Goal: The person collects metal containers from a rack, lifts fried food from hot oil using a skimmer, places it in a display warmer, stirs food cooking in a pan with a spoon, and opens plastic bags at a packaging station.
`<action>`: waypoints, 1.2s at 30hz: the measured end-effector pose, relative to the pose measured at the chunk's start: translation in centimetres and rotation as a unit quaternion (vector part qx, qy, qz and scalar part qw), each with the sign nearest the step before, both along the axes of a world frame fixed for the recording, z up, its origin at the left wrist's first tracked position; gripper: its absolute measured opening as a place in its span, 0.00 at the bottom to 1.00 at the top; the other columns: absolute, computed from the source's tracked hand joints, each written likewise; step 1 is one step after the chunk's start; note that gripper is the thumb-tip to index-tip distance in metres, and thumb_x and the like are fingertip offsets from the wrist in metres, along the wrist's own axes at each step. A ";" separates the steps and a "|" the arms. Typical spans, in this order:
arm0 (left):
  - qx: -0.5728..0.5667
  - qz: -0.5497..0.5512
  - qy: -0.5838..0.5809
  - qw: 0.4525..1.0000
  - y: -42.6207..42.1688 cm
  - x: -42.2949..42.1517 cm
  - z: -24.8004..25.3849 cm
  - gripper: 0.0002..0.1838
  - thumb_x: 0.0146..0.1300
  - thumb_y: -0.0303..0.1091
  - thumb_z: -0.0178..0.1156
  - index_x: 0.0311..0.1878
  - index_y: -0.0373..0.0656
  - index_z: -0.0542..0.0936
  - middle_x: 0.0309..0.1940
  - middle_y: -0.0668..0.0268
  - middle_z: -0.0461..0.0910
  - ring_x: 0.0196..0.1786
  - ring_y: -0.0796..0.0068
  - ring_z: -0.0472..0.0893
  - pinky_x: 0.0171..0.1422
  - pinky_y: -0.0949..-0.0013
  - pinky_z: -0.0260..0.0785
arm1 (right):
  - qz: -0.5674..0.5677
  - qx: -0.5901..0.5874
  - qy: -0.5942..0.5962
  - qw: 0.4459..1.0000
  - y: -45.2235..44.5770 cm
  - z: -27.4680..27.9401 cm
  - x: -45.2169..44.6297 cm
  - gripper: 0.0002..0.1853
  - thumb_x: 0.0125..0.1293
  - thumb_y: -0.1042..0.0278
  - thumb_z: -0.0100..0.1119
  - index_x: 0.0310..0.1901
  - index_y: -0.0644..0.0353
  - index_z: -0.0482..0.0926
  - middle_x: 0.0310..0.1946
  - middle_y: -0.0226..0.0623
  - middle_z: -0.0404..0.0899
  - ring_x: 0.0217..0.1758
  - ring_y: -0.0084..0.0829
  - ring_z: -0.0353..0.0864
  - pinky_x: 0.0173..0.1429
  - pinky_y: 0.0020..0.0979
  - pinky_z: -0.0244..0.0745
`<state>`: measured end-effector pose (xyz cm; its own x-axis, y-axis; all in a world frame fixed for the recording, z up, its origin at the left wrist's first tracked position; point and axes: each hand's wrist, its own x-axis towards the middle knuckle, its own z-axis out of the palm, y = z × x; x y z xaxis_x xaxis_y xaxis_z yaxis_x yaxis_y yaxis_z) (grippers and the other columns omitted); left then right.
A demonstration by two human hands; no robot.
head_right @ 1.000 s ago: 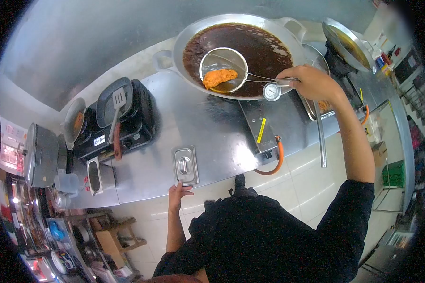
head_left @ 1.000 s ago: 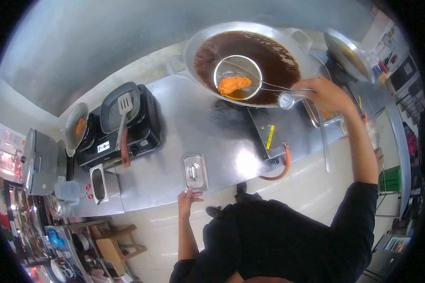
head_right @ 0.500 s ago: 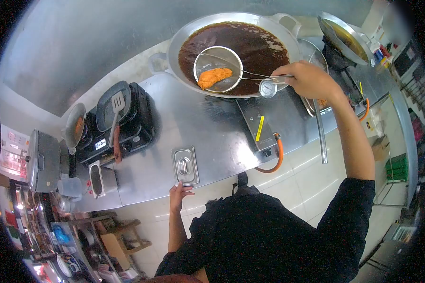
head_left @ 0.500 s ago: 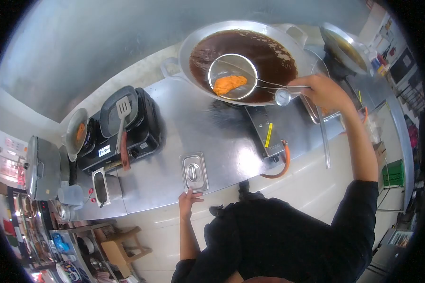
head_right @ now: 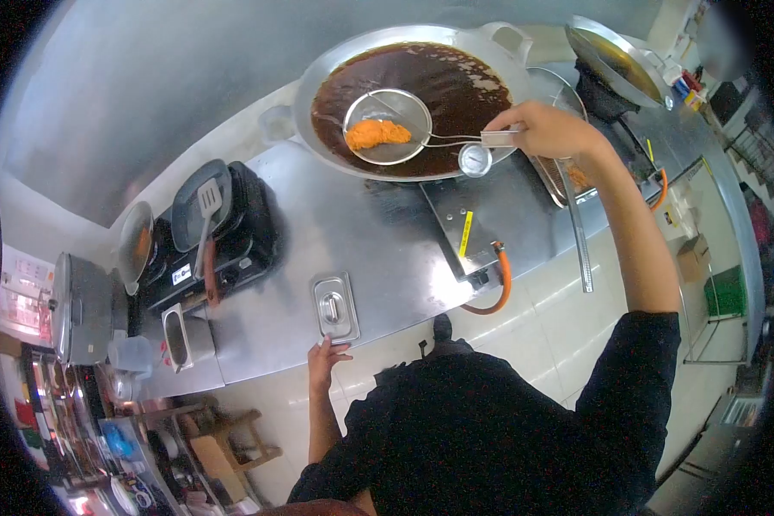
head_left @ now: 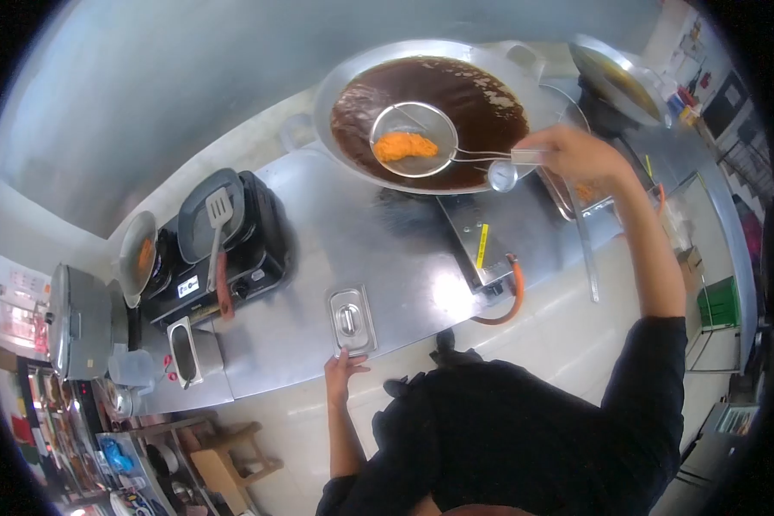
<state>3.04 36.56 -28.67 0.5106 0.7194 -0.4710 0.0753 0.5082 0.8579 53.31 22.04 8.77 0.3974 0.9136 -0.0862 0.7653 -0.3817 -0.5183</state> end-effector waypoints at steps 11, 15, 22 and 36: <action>-0.006 0.022 0.038 0.999 -0.4 0.9 0.9 0.25 0.69 0.49 0.53 0.39 0.28 0.70 0.29 0.48 0.81 0.25 0.61 0.83 0.31 0.68 0.79 | -0.219 0.011 0.053 0.974 -9.0 2.7 11.5 0.20 0.61 0.73 0.52 0.56 0.57 0.77 0.14 0.23 0.64 0.15 0.16 0.58 0.18 0.24 0.51; -0.006 0.035 0.086 0.996 -0.7 1.6 1.3 0.29 0.69 0.53 0.52 0.40 0.27 0.70 0.29 0.48 0.81 0.24 0.62 0.82 0.30 0.69 0.78 | -0.278 0.015 -0.043 0.959 -13.2 2.7 15.1 0.18 0.57 0.73 0.53 0.50 0.58 0.81 0.17 0.30 0.72 0.17 0.22 0.67 0.21 0.28 0.61; 0.027 -0.078 0.273 0.958 0.6 2.1 1.9 0.38 0.65 0.64 0.48 0.31 0.28 0.77 0.22 0.52 0.80 0.20 0.66 0.81 0.23 0.71 0.74 | -0.270 -0.101 -0.235 0.928 -17.8 -5.7 23.6 0.16 0.56 0.70 0.54 0.45 0.63 0.81 0.42 0.54 0.82 0.47 0.47 0.82 0.55 0.39 0.74; 0.045 -0.238 0.559 0.793 0.0 5.0 5.8 0.43 0.61 0.71 0.45 0.22 0.33 0.82 0.12 0.57 0.75 0.14 0.69 0.76 0.21 0.68 0.69 | -0.366 -0.240 -0.328 0.837 -16.8 -17.9 24.5 0.11 0.60 0.68 0.53 0.42 0.59 0.81 0.42 0.48 0.82 0.44 0.45 0.84 0.46 0.43 0.80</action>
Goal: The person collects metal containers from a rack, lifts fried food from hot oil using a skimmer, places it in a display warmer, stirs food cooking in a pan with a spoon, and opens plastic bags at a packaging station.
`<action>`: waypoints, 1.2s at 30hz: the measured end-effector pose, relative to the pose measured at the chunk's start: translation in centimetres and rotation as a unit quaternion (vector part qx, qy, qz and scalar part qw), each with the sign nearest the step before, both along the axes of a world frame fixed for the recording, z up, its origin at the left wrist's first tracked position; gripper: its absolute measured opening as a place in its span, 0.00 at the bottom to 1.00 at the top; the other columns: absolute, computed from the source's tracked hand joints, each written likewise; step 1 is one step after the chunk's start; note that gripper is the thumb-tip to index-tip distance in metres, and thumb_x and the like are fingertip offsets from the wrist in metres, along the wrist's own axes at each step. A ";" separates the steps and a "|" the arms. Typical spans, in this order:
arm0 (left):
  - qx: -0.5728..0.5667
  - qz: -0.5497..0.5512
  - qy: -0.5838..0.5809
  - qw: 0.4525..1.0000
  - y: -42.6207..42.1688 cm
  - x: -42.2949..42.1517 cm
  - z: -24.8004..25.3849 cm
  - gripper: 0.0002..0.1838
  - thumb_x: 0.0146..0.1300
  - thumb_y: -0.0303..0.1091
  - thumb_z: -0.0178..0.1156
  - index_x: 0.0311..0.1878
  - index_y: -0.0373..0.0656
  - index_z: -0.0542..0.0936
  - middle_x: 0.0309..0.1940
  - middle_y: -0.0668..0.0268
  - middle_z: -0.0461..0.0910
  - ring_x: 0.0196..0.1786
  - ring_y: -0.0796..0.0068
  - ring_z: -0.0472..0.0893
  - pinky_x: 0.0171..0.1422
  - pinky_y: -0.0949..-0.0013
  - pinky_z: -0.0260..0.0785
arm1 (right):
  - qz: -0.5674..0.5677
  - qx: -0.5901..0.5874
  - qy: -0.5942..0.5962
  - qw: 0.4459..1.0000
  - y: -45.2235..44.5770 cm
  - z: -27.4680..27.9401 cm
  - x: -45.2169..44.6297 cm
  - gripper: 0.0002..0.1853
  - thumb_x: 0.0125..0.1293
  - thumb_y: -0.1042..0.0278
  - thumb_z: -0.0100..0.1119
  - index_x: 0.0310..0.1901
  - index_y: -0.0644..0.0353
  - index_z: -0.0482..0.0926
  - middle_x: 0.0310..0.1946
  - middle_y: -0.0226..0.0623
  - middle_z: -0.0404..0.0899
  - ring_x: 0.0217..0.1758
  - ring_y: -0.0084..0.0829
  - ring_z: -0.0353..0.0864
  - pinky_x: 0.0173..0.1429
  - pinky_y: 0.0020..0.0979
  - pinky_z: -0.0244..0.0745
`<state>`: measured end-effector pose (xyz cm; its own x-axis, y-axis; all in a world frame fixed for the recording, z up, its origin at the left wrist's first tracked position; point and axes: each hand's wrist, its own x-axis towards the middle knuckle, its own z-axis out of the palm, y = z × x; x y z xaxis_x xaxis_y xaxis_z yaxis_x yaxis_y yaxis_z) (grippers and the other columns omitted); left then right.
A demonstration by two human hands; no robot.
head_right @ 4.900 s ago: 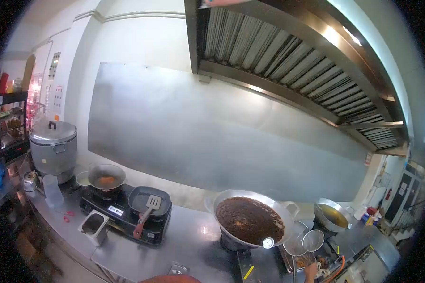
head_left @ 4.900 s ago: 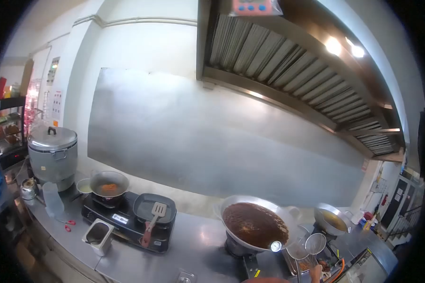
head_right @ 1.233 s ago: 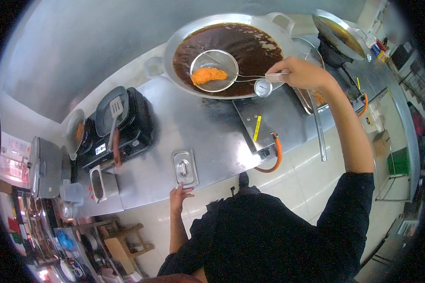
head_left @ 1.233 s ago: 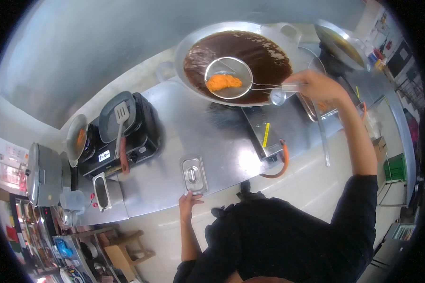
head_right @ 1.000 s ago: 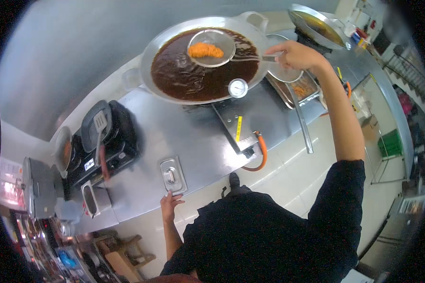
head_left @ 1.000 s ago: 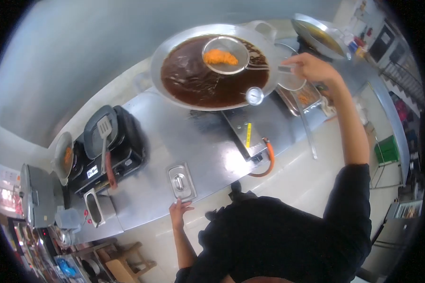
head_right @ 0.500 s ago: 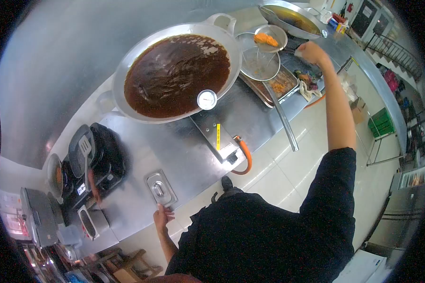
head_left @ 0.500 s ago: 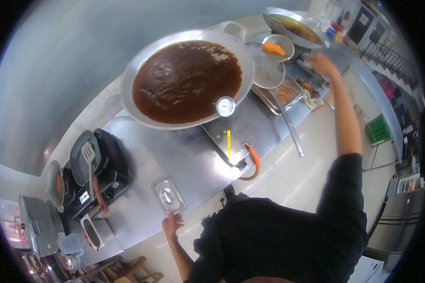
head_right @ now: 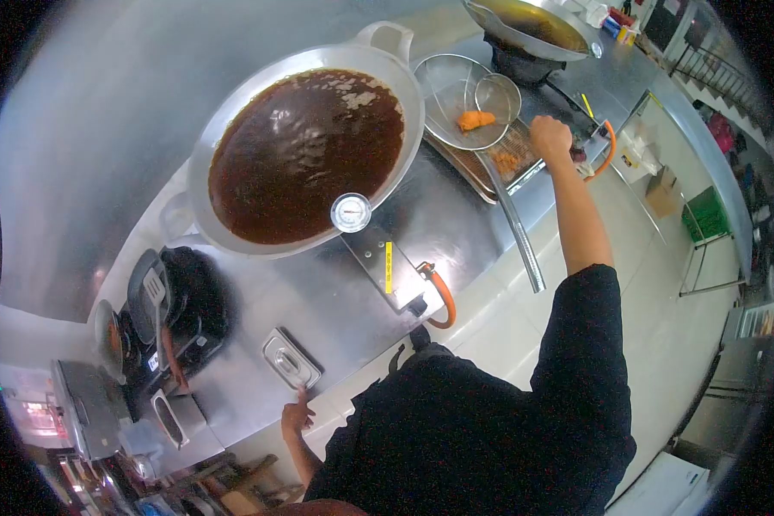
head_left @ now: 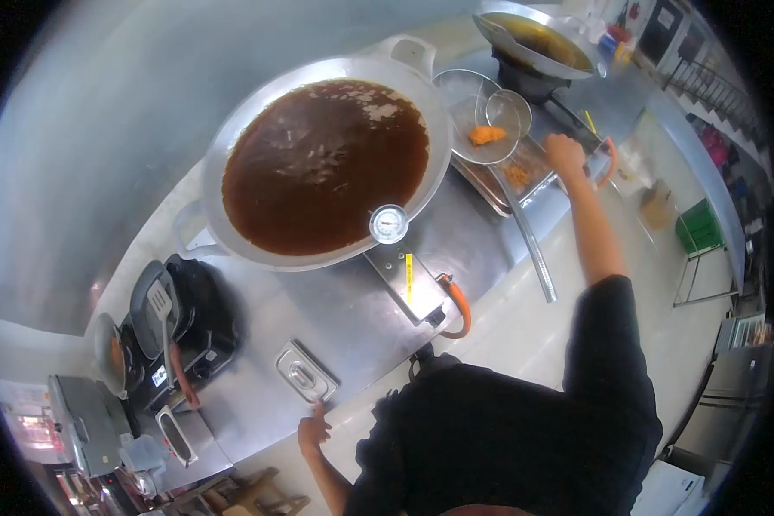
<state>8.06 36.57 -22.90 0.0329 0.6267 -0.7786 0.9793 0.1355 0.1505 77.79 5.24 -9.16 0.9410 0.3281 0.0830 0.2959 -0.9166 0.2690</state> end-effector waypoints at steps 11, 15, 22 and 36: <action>-0.197 -0.243 -0.283 0.907 -3.8 11.7 2.1 0.27 0.70 0.54 0.48 0.36 0.35 0.81 0.18 0.62 0.79 0.21 0.75 0.77 0.31 0.70 0.70 | 0.007 0.046 -0.064 0.997 -2.8 -0.9 -1.3 0.15 0.66 0.69 0.44 0.51 0.48 0.77 0.32 0.47 0.82 0.35 0.44 0.85 0.36 0.43 0.80; -0.223 -0.218 -0.361 0.879 -7.7 19.2 -2.9 0.25 0.70 0.51 0.49 0.47 0.33 0.77 0.30 0.59 0.81 0.28 0.74 0.80 0.33 0.72 0.72 | 0.013 0.094 -0.081 0.992 -4.4 -2.9 -0.2 0.19 0.65 0.70 0.44 0.57 0.45 0.73 0.36 0.49 0.82 0.37 0.45 0.85 0.36 0.44 0.80; -0.248 -0.136 -0.418 0.864 -13.1 24.9 -5.7 0.27 0.72 0.52 0.44 0.53 0.34 0.76 0.34 0.57 0.82 0.27 0.75 0.80 0.34 0.73 0.74 | 0.047 0.220 -0.112 0.968 -6.3 -4.5 -0.7 0.26 0.62 0.76 0.44 0.61 0.41 0.70 0.39 0.48 0.81 0.39 0.48 0.84 0.40 0.47 0.78; -0.622 0.237 -0.479 0.573 -13.7 25.5 -5.2 0.24 0.72 0.51 0.42 0.65 0.51 0.64 0.56 0.64 0.73 0.53 0.66 0.75 0.64 0.56 0.64 | 0.043 0.288 -0.066 0.954 -8.0 -6.0 -1.8 0.31 0.55 0.80 0.49 0.62 0.43 0.71 0.38 0.53 0.81 0.41 0.53 0.81 0.45 0.50 0.76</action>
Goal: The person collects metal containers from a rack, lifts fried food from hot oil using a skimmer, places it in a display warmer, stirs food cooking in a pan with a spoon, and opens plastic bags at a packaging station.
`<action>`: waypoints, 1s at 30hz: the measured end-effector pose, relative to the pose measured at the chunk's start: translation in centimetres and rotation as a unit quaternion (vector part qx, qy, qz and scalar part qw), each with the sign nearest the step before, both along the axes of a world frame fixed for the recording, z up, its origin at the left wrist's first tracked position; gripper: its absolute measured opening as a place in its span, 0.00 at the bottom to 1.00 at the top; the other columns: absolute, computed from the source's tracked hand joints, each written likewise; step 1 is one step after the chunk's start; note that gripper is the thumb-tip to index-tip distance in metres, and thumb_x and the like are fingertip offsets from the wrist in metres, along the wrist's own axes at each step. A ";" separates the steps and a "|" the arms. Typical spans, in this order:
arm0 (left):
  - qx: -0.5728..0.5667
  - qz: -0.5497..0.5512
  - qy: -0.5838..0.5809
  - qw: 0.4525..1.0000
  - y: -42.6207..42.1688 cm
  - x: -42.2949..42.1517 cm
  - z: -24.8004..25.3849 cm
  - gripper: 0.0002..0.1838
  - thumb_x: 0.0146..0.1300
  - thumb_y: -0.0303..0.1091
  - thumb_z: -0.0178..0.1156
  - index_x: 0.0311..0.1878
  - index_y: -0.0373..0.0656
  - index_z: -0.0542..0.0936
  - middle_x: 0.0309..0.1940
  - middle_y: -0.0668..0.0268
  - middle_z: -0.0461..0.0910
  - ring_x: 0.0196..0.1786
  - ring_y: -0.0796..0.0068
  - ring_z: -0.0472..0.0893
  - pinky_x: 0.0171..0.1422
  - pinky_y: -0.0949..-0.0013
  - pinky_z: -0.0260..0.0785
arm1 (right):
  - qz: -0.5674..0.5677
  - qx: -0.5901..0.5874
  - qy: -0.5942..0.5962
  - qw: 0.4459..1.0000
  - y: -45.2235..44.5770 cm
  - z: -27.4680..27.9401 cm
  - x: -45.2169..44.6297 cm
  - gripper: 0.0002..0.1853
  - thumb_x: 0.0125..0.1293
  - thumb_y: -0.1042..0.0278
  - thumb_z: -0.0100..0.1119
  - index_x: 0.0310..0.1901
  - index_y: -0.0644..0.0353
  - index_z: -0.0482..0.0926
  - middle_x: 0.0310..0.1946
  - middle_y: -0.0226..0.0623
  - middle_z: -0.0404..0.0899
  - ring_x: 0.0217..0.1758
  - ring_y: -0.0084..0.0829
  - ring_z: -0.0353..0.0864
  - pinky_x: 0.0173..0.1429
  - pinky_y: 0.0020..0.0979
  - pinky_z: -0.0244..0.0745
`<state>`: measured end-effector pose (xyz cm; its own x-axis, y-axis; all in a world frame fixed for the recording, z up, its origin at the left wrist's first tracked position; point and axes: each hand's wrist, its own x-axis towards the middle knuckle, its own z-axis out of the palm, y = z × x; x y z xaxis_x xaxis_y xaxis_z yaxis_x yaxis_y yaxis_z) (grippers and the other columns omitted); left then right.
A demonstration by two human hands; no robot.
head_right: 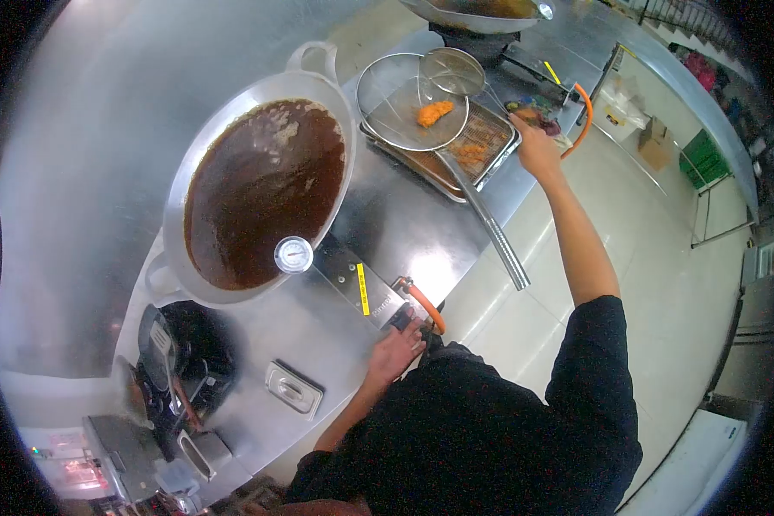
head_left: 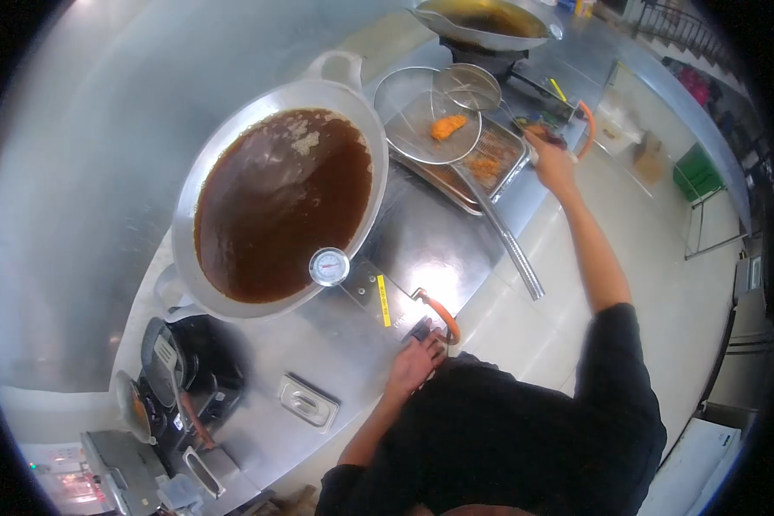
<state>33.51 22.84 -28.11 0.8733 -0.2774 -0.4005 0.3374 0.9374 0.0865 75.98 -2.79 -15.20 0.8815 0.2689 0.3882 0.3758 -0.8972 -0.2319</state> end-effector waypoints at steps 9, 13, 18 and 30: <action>0.077 0.024 0.024 0.996 -0.3 -0.3 -2.8 0.15 0.70 0.44 0.52 0.55 0.49 0.71 0.46 0.64 0.79 0.50 0.65 0.79 0.60 0.57 0.69 | -0.067 -0.062 0.058 0.994 1.3 2.8 -1.1 0.27 0.61 0.73 0.46 0.62 0.38 0.71 0.41 0.49 0.81 0.42 0.48 0.82 0.45 0.47 0.76; 0.147 0.019 0.058 0.987 -0.5 0.2 -2.4 0.15 0.68 0.46 0.53 0.48 0.46 0.74 0.41 0.64 0.80 0.46 0.63 0.81 0.55 0.58 0.73 | -0.050 -0.101 -0.014 0.994 1.4 0.8 0.0 0.30 0.60 0.77 0.46 0.64 0.37 0.69 0.39 0.51 0.80 0.39 0.49 0.83 0.42 0.48 0.78; 0.193 -0.006 0.083 0.978 -0.4 0.4 -2.4 0.17 0.69 0.47 0.53 0.48 0.43 0.74 0.40 0.64 0.80 0.43 0.65 0.82 0.53 0.60 0.74 | -0.057 -0.075 -0.002 0.996 1.8 -0.9 0.9 0.29 0.61 0.76 0.46 0.64 0.37 0.68 0.40 0.52 0.78 0.40 0.50 0.83 0.42 0.47 0.79; 0.330 -0.172 -0.028 0.928 1.4 -0.8 -1.4 0.25 0.71 0.46 0.49 0.66 0.43 0.65 0.48 0.57 0.77 0.49 0.67 0.79 0.55 0.66 0.72 | 0.002 -0.072 0.038 0.997 2.6 -2.6 0.7 0.31 0.58 0.77 0.47 0.65 0.43 0.67 0.42 0.57 0.79 0.42 0.52 0.82 0.46 0.49 0.77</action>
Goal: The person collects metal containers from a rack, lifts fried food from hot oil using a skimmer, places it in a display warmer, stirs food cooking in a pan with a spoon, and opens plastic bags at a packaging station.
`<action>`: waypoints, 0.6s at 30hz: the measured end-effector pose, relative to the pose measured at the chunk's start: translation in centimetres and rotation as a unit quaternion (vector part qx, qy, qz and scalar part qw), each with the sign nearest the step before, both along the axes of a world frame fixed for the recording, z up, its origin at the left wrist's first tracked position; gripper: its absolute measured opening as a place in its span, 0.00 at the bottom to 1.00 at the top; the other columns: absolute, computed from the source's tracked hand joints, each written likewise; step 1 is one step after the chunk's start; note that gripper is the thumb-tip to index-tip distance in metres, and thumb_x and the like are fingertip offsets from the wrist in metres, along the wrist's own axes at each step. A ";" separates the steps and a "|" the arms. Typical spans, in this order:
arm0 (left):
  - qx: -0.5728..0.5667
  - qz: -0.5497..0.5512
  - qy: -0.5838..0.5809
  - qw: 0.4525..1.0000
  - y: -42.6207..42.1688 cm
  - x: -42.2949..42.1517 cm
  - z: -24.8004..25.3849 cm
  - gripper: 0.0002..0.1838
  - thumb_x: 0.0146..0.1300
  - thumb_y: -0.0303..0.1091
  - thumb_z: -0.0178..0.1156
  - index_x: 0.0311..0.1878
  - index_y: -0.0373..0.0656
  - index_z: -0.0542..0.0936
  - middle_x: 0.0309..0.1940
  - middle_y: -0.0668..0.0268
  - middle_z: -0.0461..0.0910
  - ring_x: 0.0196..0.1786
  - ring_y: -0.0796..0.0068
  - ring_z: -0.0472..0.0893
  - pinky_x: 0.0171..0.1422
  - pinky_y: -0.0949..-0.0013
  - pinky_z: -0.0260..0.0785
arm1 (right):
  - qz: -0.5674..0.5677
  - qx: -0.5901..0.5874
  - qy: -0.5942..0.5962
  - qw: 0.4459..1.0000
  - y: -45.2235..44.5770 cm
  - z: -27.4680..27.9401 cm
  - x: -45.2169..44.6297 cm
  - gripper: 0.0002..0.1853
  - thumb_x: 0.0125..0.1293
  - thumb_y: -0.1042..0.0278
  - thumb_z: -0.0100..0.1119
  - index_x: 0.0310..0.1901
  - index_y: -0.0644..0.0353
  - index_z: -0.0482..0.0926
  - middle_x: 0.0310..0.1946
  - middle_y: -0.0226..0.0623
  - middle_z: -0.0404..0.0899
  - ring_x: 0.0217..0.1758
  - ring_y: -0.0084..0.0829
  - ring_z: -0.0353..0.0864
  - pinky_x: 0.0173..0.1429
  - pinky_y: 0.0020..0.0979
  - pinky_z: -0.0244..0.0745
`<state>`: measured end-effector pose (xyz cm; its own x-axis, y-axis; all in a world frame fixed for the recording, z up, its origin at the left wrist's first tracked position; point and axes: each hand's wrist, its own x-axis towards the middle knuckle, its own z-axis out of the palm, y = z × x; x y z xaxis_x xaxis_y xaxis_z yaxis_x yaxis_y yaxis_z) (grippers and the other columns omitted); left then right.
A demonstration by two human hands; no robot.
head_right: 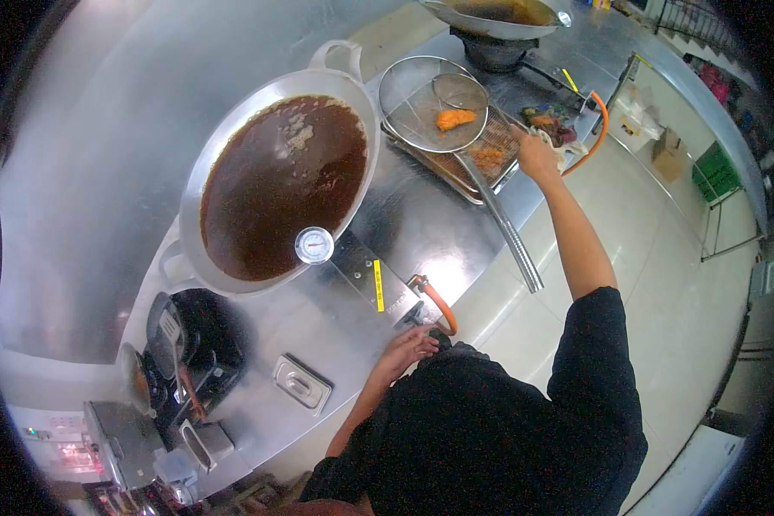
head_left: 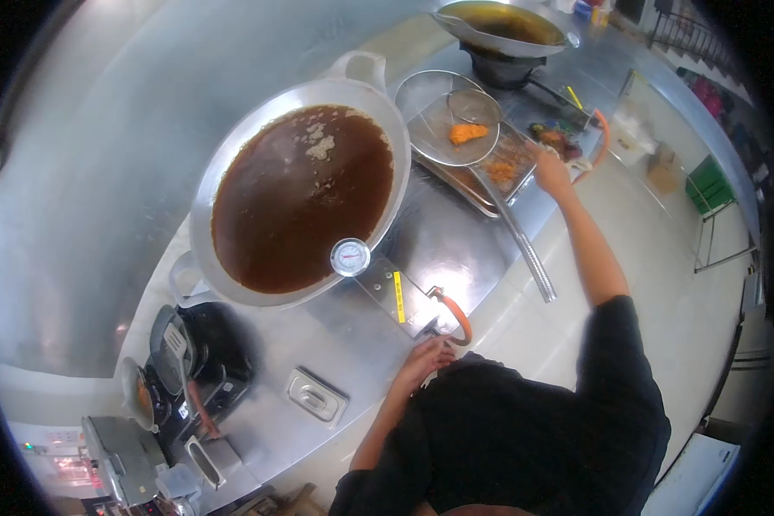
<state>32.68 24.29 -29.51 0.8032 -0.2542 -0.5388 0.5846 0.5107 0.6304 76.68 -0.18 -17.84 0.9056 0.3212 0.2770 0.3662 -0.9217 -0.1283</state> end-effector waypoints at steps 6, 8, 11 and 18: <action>0.034 -0.042 -0.025 0.998 0.2 -0.1 1.2 0.25 0.72 0.45 0.48 0.67 0.44 0.64 0.50 0.57 0.77 0.51 0.67 0.79 0.58 0.67 0.70 | -0.018 0.005 0.051 0.999 0.7 0.1 0.2 0.32 0.56 0.79 0.46 0.64 0.43 0.68 0.38 0.55 0.80 0.44 0.51 0.81 0.48 0.49 0.76; 0.026 -0.050 -0.036 0.998 0.5 -0.1 1.2 0.25 0.72 0.45 0.48 0.67 0.44 0.64 0.50 0.57 0.77 0.52 0.67 0.79 0.59 0.67 0.70 | 0.014 -0.001 0.058 0.998 0.7 -1.0 1.2 0.33 0.55 0.79 0.46 0.64 0.43 0.68 0.38 0.54 0.81 0.44 0.51 0.81 0.48 0.50 0.76; 0.031 -0.056 -0.050 0.997 0.5 -0.2 1.3 0.25 0.72 0.46 0.48 0.68 0.45 0.63 0.50 0.57 0.77 0.52 0.67 0.79 0.59 0.67 0.70 | 0.023 -0.019 0.132 0.991 1.2 0.9 -0.2 0.29 0.61 0.76 0.44 0.65 0.43 0.67 0.45 0.52 0.79 0.47 0.49 0.80 0.50 0.47 0.74; 0.020 -0.071 -0.062 0.995 0.7 -0.2 0.6 0.25 0.73 0.45 0.46 0.69 0.46 0.62 0.52 0.56 0.76 0.53 0.67 0.78 0.60 0.66 0.69 | 0.013 0.022 0.131 0.991 1.1 0.1 -0.3 0.30 0.62 0.77 0.44 0.64 0.36 0.68 0.46 0.50 0.80 0.48 0.49 0.80 0.51 0.44 0.73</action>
<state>32.47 25.01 -28.96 0.8214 -0.3503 -0.4501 0.5658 0.4020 0.7199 76.41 0.96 -17.77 0.9401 0.3375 0.0483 0.3380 -0.9040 -0.2618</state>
